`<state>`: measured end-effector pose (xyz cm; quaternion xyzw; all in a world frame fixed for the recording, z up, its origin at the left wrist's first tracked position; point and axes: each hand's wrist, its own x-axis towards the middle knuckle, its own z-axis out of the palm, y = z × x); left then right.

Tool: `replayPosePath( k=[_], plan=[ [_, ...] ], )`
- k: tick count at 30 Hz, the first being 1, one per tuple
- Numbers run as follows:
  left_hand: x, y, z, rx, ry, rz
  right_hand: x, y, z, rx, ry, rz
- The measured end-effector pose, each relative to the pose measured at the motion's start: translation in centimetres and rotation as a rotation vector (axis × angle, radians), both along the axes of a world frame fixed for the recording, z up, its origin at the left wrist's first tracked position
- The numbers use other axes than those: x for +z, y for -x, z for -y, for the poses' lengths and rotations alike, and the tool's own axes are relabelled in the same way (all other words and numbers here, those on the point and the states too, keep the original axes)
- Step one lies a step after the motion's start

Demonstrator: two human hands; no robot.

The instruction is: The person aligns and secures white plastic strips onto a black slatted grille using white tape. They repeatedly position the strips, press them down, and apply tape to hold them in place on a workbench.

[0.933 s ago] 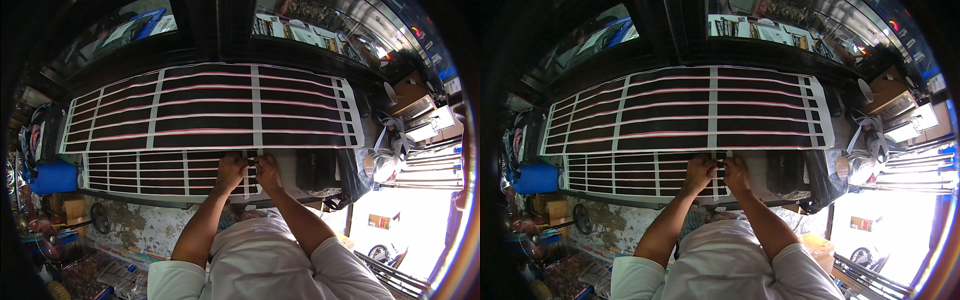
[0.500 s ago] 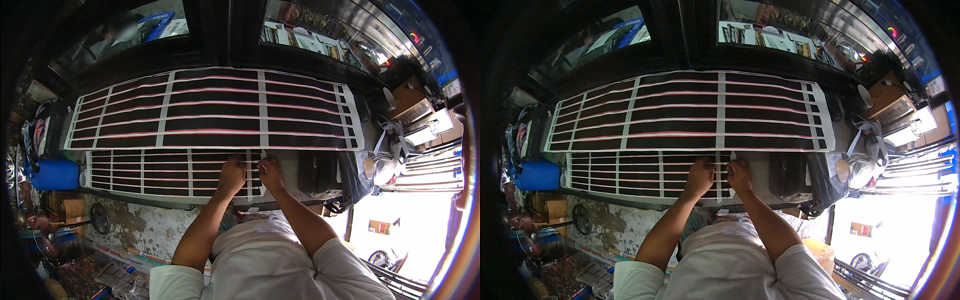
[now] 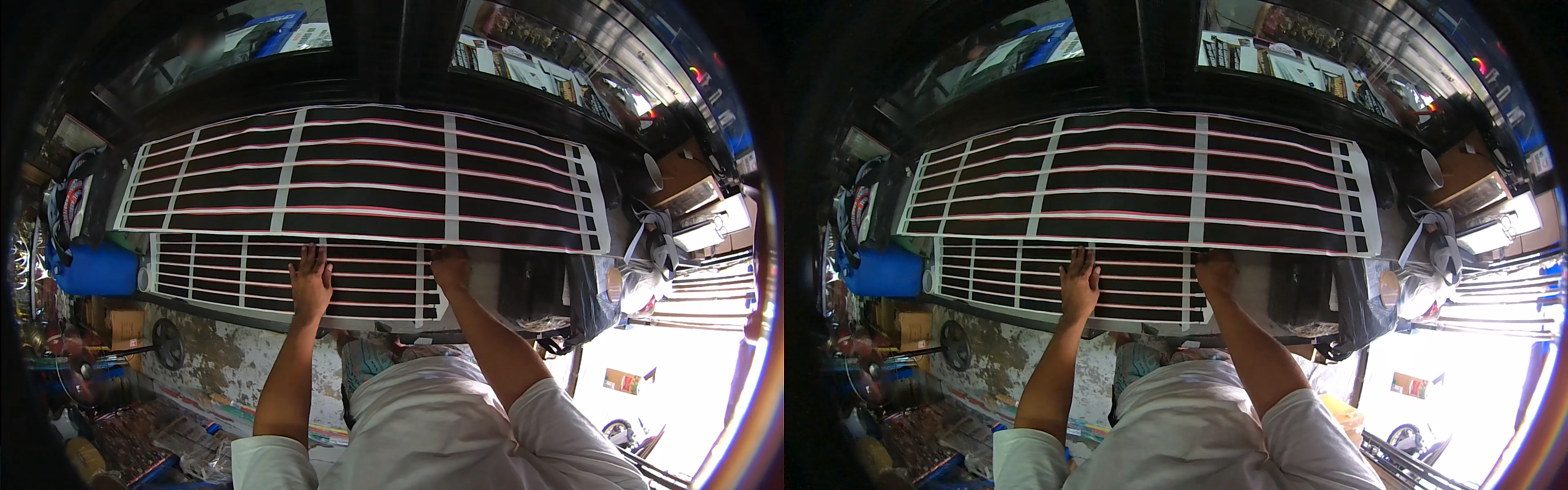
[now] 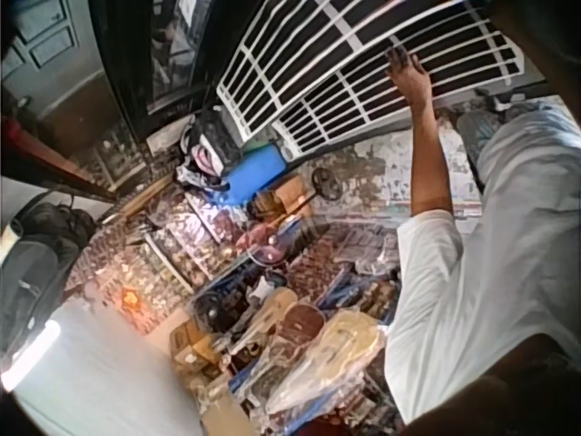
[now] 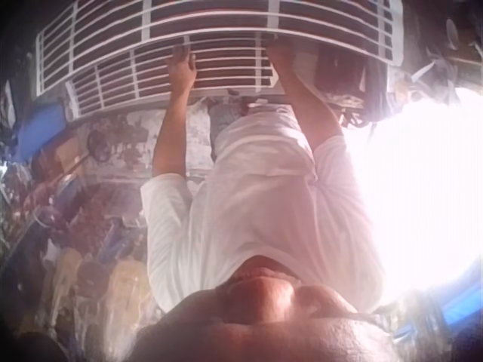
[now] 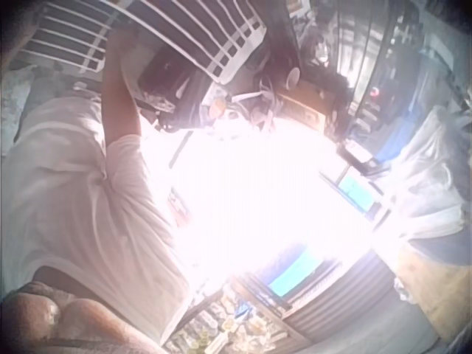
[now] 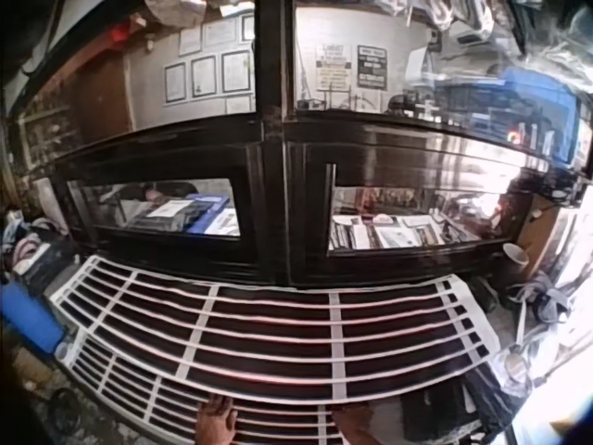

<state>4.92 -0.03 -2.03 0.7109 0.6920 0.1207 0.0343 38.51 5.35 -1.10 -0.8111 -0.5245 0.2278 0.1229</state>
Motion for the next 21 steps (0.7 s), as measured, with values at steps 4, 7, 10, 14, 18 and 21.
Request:
replayPosePath(
  k=[4,7,10,14,18,21],
  plan=[
    [0.0,0.3,0.2,0.016,0.029,-0.020,-0.4,-0.1,0.4,0.034,-0.041,0.016],
    [0.6,0.0,0.0,0.018,0.061,-0.006,-2.9,-1.0,0.5,0.122,-0.169,0.111],
    [0.6,0.0,-0.2,0.025,0.052,-0.002,-3.8,-1.2,0.9,0.223,-0.221,0.212],
    [0.1,-0.2,0.0,0.014,-0.076,-0.091,-1.9,-0.4,1.1,0.178,-0.184,0.131],
    [1.8,-3.7,-1.2,0.016,-0.126,0.086,-1.5,-0.7,1.5,0.190,-0.224,0.137],
    [2.2,-6.7,-2.6,-0.104,-0.249,0.213,-1.3,-0.6,1.8,0.203,-0.300,0.144]
  ],
)
